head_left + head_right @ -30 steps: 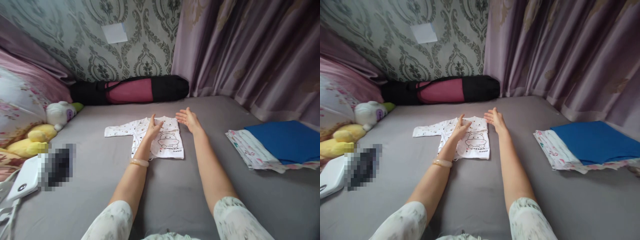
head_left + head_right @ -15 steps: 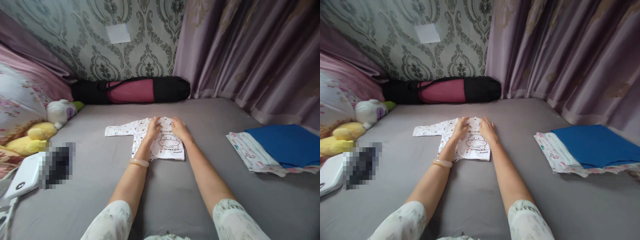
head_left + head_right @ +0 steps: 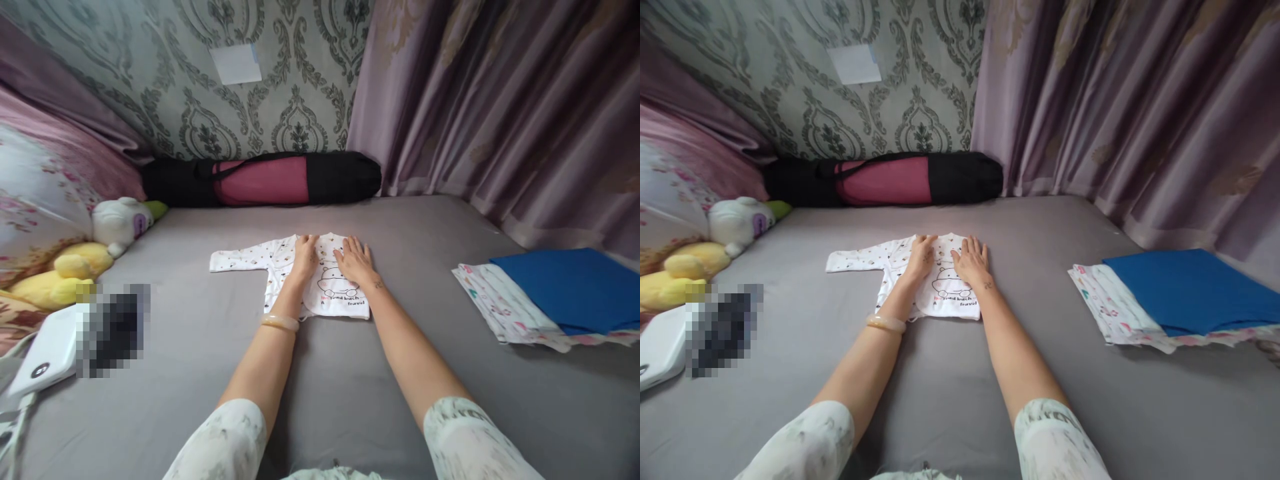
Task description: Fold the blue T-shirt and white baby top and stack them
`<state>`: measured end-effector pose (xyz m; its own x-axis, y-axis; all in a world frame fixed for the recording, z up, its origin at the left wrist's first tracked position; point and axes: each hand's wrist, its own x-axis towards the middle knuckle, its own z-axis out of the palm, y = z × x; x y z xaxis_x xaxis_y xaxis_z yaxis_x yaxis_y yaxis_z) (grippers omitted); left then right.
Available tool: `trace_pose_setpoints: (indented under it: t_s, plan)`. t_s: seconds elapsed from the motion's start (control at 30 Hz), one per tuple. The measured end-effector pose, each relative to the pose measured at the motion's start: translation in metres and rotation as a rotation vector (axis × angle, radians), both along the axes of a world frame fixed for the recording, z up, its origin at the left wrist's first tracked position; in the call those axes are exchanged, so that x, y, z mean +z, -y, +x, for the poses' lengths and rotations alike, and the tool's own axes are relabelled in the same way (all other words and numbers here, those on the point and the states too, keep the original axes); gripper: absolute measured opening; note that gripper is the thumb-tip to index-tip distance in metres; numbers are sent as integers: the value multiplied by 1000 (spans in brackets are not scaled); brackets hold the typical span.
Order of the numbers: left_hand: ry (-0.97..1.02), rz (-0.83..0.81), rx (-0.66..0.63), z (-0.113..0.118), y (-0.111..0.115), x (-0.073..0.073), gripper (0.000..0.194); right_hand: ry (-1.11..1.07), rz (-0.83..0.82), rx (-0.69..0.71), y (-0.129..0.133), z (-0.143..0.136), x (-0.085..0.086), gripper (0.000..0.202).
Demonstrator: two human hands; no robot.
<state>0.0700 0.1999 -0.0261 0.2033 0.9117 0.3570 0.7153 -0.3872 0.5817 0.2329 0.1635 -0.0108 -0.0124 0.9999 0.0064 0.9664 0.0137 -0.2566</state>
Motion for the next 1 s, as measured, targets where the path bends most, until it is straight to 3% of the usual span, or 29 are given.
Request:
trace_pose_setpoints:
  t_s: [0.2,0.33,0.43,0.6,0.7,0.83,1.0]
  plan:
    - [-164,-58,87,3,5,3,44,10,12,-15,-1,-2,-3,64]
    - [-250,-118,168,6,10,3,32,14,2,-26,-2,-2,-4,65]
    - [-275,-163,156,6,10,7,29,32,-43,-33,-4,-3,2,64]
    - [-148,-239,156,-12,6,26,40,37,-5,33,-3,-20,18,61]
    - [-69,-213,209,-33,9,32,41,-12,-23,116,2,-36,18,61]
    - [-32,-257,270,-54,18,25,41,3,-75,95,3,-48,6,63]
    - [12,-245,280,-57,20,17,40,32,-70,95,1,-47,3,64]
